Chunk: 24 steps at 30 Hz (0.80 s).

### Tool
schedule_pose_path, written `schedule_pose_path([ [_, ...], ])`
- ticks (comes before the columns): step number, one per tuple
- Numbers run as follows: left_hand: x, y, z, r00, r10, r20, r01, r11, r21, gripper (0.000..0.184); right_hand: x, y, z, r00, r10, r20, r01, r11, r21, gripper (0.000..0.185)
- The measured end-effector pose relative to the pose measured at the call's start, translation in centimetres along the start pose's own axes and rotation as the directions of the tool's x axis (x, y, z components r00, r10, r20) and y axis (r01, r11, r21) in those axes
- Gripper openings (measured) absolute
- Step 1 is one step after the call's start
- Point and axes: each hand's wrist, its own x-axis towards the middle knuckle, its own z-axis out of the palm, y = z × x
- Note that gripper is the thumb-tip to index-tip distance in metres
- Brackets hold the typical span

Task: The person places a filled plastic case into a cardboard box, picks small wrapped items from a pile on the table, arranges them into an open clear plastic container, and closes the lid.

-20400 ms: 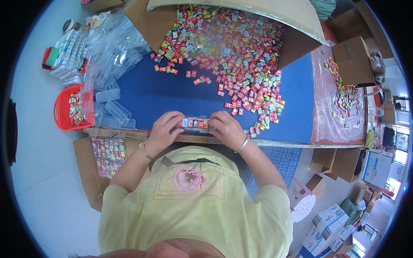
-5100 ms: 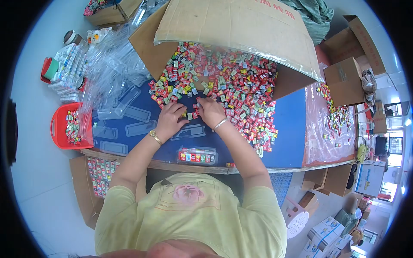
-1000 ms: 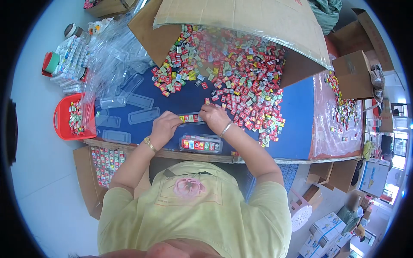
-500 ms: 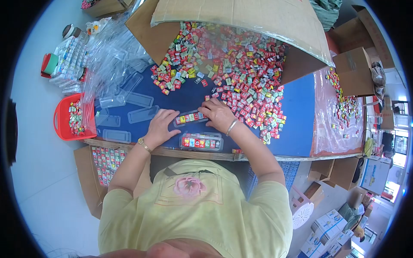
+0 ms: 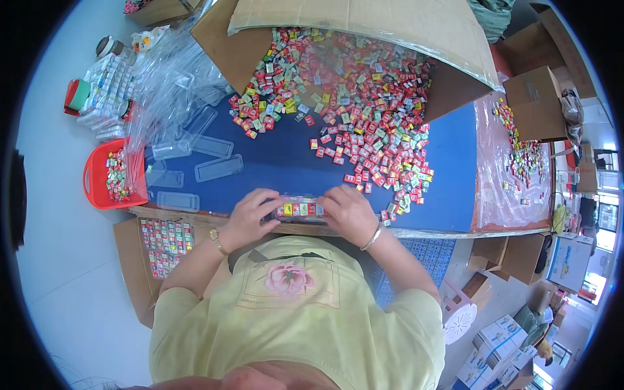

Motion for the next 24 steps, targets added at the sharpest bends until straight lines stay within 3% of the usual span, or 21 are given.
schedule_pose_path([
  [3, -0.5, -0.7, 0.3, 1.000, 0.004, 0.010, -0.003, 1.000, -0.009, 0.052, -0.6, 0.0, 0.6, 0.997, 0.075, 0.010, -0.075, 0.997, 0.008, 0.042],
  [5, -0.9, -2.1, -1.4, 0.991, -0.072, -0.109, 0.078, 0.996, 0.048, 0.046, -0.2, 0.6, 0.0, 0.994, 0.089, -0.070, -0.088, 0.996, 0.027, 0.041],
  [7, -2.0, -4.9, -2.6, 0.906, -0.238, -0.351, 0.358, 0.873, 0.332, 0.035, 0.8, 1.8, -0.2, 0.988, 0.098, -0.118, -0.094, 0.995, 0.034, 0.040],
  [9, -2.9, -8.3, -3.9, 0.878, -0.229, -0.420, 0.433, 0.755, 0.493, 0.023, 2.3, 4.1, 0.5, 0.977, 0.158, -0.145, -0.157, 0.987, 0.021, 0.033],
  [13, -3.2, -10.7, -2.9, 0.936, -0.237, -0.262, 0.329, 0.856, 0.399, 0.023, 6.5, 8.6, 3.5, 0.970, 0.219, -0.107, -0.225, 0.973, -0.051, 0.024],
  [17, 0.8, -8.4, -0.5, 0.963, -0.185, -0.194, 0.239, 0.920, 0.310, 0.018, 10.8, 10.6, 6.8, 0.971, 0.195, -0.137, -0.218, 0.958, -0.184, 0.019],
  [19, 3.0, -7.7, 0.2, 0.999, -0.036, -0.003, 0.035, 0.954, 0.298, 0.014, 12.4, 11.0, 7.3, 0.963, 0.140, -0.229, -0.197, 0.949, -0.248, 0.017],
  [24, 8.0, -7.7, 1.4, 0.981, -0.193, -0.010, 0.190, 0.960, 0.204, 0.015, 15.1, 9.7, 5.5, 0.948, 0.308, -0.076, -0.316, 0.940, -0.130, 0.021],
])
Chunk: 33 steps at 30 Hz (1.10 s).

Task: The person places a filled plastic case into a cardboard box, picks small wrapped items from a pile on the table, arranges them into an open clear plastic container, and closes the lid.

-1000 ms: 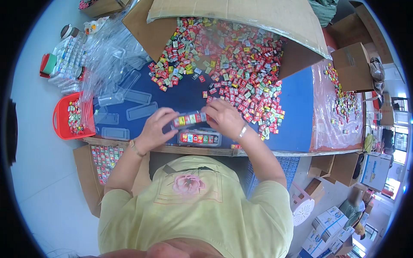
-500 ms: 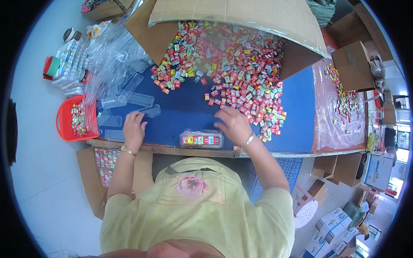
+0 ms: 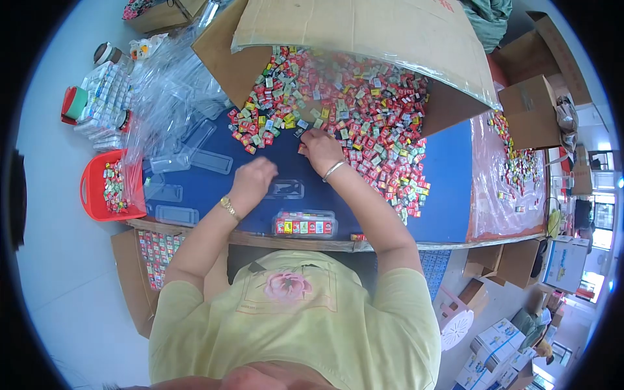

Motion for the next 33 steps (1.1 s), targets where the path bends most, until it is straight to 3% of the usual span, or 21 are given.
schedule_pose_path([
  [2, 2.6, -0.2, -0.1, 0.967, -0.107, -0.230, 0.150, 0.972, 0.183, 0.018, 0.2, -0.3, 0.5, 0.998, -0.057, -0.018, 0.055, 0.997, -0.060, 0.020],
  [3, 3.4, -0.5, 0.3, 0.967, -0.108, -0.230, 0.151, 0.972, 0.179, 0.018, 0.2, -0.4, 0.7, 0.996, -0.086, -0.026, 0.083, 0.993, -0.090, 0.019],
  [6, 5.3, -1.5, 2.3, 0.951, 0.084, -0.297, -0.029, 0.982, 0.187, 0.019, -0.4, 0.3, 2.9, 0.992, -0.101, -0.073, 0.093, 0.989, -0.115, 0.017],
  [7, 5.7, -0.8, 2.3, 0.951, 0.080, -0.298, -0.025, 0.983, 0.184, 0.019, -0.4, 0.2, 3.0, 0.989, -0.109, -0.095, 0.097, 0.988, -0.124, 0.017],
  [8, 6.0, -0.1, 2.4, 0.948, 0.085, -0.306, -0.059, 0.994, 0.094, 0.020, -0.4, 0.3, 2.8, 0.990, -0.111, -0.090, 0.100, 0.987, -0.125, 0.017],
  [10, 6.5, 0.9, 2.3, 0.941, 0.097, -0.323, -0.130, 0.988, -0.082, 0.021, -0.3, 0.7, 1.7, 0.998, 0.050, -0.042, -0.050, 0.999, -0.007, 0.016],
  [12, 7.0, 0.3, 2.9, 0.955, 0.102, -0.279, -0.127, 0.989, -0.074, 0.023, -0.1, 0.7, 0.7, 0.992, 0.129, -0.008, -0.129, 0.990, 0.049, 0.015],
  [15, 7.4, -0.4, 4.1, 0.975, 0.124, -0.186, -0.136, 0.989, -0.056, 0.025, 0.9, 1.5, -0.4, 0.987, -0.017, -0.157, 0.001, 0.995, -0.099, 0.015],
  [16, 7.4, -0.6, 4.3, 0.974, 0.115, -0.195, -0.124, 0.992, -0.037, 0.026, 1.2, 2.0, -0.1, 0.987, -0.013, -0.160, -0.003, 0.995, -0.099, 0.015],
  [19, 7.0, -0.5, 4.1, 0.971, 0.096, -0.217, -0.097, 0.995, 0.006, 0.027, 2.1, 3.4, 1.9, 0.956, -0.257, -0.144, 0.238, 0.961, -0.140, 0.014],
  [20, 6.4, -0.1, 3.7, 0.975, 0.011, -0.223, -0.012, 1.000, -0.001, 0.026, 1.9, 3.0, 1.6, 0.955, -0.257, -0.148, 0.237, 0.961, -0.139, 0.014],
  [22, 5.3, 0.5, 3.2, 0.960, -0.161, -0.231, 0.161, 0.987, -0.019, 0.026, 0.6, 1.8, 0.8, 0.991, -0.111, -0.072, 0.098, 0.981, -0.165, 0.017],
  [23, 5.0, 0.6, 3.4, 0.960, -0.162, -0.230, 0.162, 0.987, -0.018, 0.026, 0.0, 1.3, 0.5, 0.999, -0.035, -0.033, 0.029, 0.983, -0.181, 0.018],
  [26, 4.6, 1.1, 3.6, 0.964, -0.192, -0.183, 0.162, 0.973, -0.164, 0.026, -0.7, 0.6, -0.1, 1.000, -0.004, -0.026, 0.001, 0.994, -0.111, 0.023],
  [28, 5.1, 1.3, 3.4, 0.965, -0.167, -0.204, 0.144, 0.982, -0.122, 0.026, -1.3, 0.1, -0.8, 1.000, 0.013, -0.023, -0.015, 0.997, -0.077, 0.025],
  [31, 7.2, 0.9, 2.6, 0.961, -0.117, -0.251, 0.113, 0.993, -0.034, 0.028, -1.8, -1.2, -2.2, 0.967, 0.211, 0.143, -0.199, 0.975, -0.096, 0.029],
  [33, 9.5, 0.5, 2.6, 0.977, -0.037, -0.209, 0.045, 0.998, 0.036, 0.025, -2.8, -1.6, -0.8, 0.983, 0.154, 0.096, -0.140, 0.981, -0.135, 0.030],
])
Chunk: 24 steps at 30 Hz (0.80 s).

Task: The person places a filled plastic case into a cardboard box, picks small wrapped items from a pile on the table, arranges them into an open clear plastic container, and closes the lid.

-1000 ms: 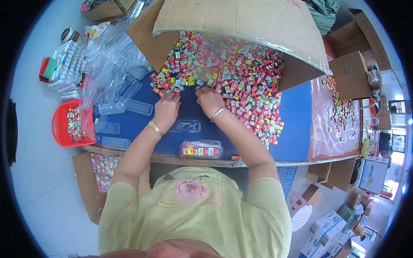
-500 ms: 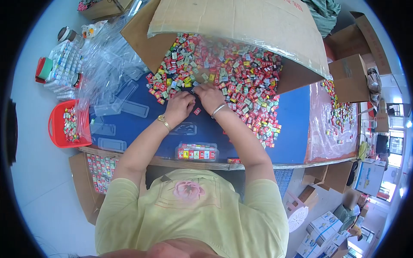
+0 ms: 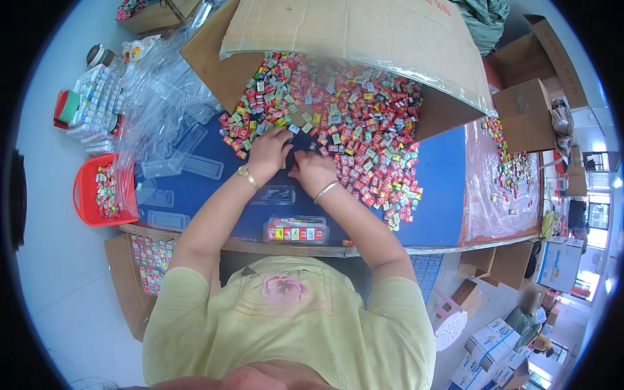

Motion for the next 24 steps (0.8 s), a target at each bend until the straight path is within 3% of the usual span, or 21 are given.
schedule_pose_path([
  [2, 1.2, -0.4, 0.2, 0.999, 0.042, 0.015, -0.042, 0.999, 0.028, 0.024, -0.4, -0.1, 1.8, 0.988, -0.117, -0.099, 0.108, 0.990, -0.090, 0.031],
  [5, 1.8, -1.2, 0.3, 0.985, 0.117, 0.123, -0.129, 0.986, 0.101, 0.020, -0.3, 1.4, 2.5, 0.980, -0.140, -0.139, 0.132, 0.989, -0.063, 0.032],
  [9, 0.4, -2.1, -0.1, 0.982, 0.176, 0.074, -0.182, 0.979, 0.089, 0.021, -0.5, 2.7, 2.9, 0.968, -0.195, -0.160, 0.195, 0.981, -0.013, 0.034],
  [14, -4.0, -2.1, -2.5, 0.996, 0.073, 0.052, -0.079, 0.990, 0.121, 0.028, -0.7, 3.7, 1.6, 0.927, -0.310, -0.213, 0.327, 0.944, 0.047, 0.028],
  [19, -5.3, -1.4, -2.8, 0.999, 0.042, 0.018, -0.043, 0.998, 0.053, 0.029, 0.4, 3.8, 0.1, 0.967, -0.213, -0.138, 0.233, 0.960, 0.153, 0.019],
  [22, -4.7, -0.8, -2.5, 0.995, 0.093, -0.023, -0.091, 0.994, 0.064, 0.026, 2.3, 3.9, 0.4, 0.950, -0.149, -0.276, 0.151, 0.988, -0.011, 0.015],
  [24, -2.8, -0.6, -2.0, 0.994, 0.061, -0.095, -0.052, 0.994, 0.099, 0.020, 3.3, 3.8, 0.9, 0.954, -0.157, -0.257, 0.135, 0.986, -0.100, 0.015],
])
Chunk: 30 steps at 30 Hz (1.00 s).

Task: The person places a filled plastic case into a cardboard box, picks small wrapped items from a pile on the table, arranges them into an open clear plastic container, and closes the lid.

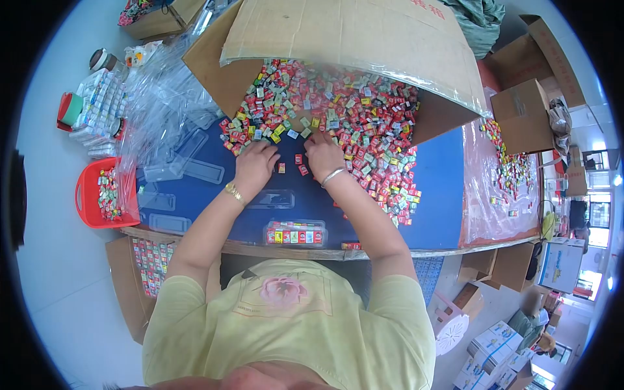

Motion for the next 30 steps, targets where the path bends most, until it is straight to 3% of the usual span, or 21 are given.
schedule_pose_path([
  [2, 1.7, -0.4, 0.6, 0.999, -0.025, -0.039, 0.026, 0.999, 0.020, 0.018, 0.7, -0.2, 0.7, 0.998, -0.028, 0.049, 0.036, 0.984, -0.172, 0.015],
  [5, 4.0, -1.0, 1.7, 0.998, -0.032, 0.048, 0.019, 0.969, 0.245, 0.018, 0.4, -0.4, -0.2, 0.996, -0.034, 0.081, 0.052, 0.972, -0.230, 0.017],
  [10, 4.0, -1.5, 2.1, 0.992, -0.064, 0.105, 0.038, 0.971, 0.236, 0.019, -0.4, -0.5, -1.7, 0.989, -0.047, 0.138, 0.078, 0.970, -0.229, 0.017],
  [11, 3.6, -1.8, 1.9, 0.997, -0.035, 0.074, 0.023, 0.986, 0.163, 0.019, -0.4, -0.6, -1.9, 0.989, -0.044, 0.139, 0.075, 0.971, -0.228, 0.017],
  [14, 1.9, -2.3, 1.2, 1.000, 0.010, 0.004, -0.010, 1.000, 0.018, 0.022, 0.1, -1.3, -2.1, 0.982, -0.185, -0.029, 0.187, 0.973, 0.135, 0.017],
  [17, -0.1, -2.2, -0.2, 1.000, 0.009, -0.020, -0.014, 0.970, -0.244, 0.027, 0.3, -1.6, -0.3, 0.963, -0.269, 0.024, 0.259, 0.946, 0.195, 0.018],
  [23, -2.2, -1.1, -0.2, 0.996, 0.023, 0.088, 0.002, 0.961, -0.276, 0.029, -0.2, -1.8, 1.0, 0.960, -0.268, 0.080, 0.258, 0.959, 0.119, 0.022],
  [27, -2.2, -0.8, -0.3, 0.992, 0.012, 0.129, 0.020, 0.970, -0.240, 0.029, -0.6, -1.4, 1.1, 0.962, -0.255, 0.092, 0.240, 0.959, 0.149, 0.024],
  [30, -2.5, -0.8, -0.8, 0.995, -0.012, 0.101, 0.037, 0.967, -0.251, 0.029, -0.6, -1.5, 0.2, 0.962, -0.274, -0.014, 0.267, 0.923, 0.276, 0.025],
])
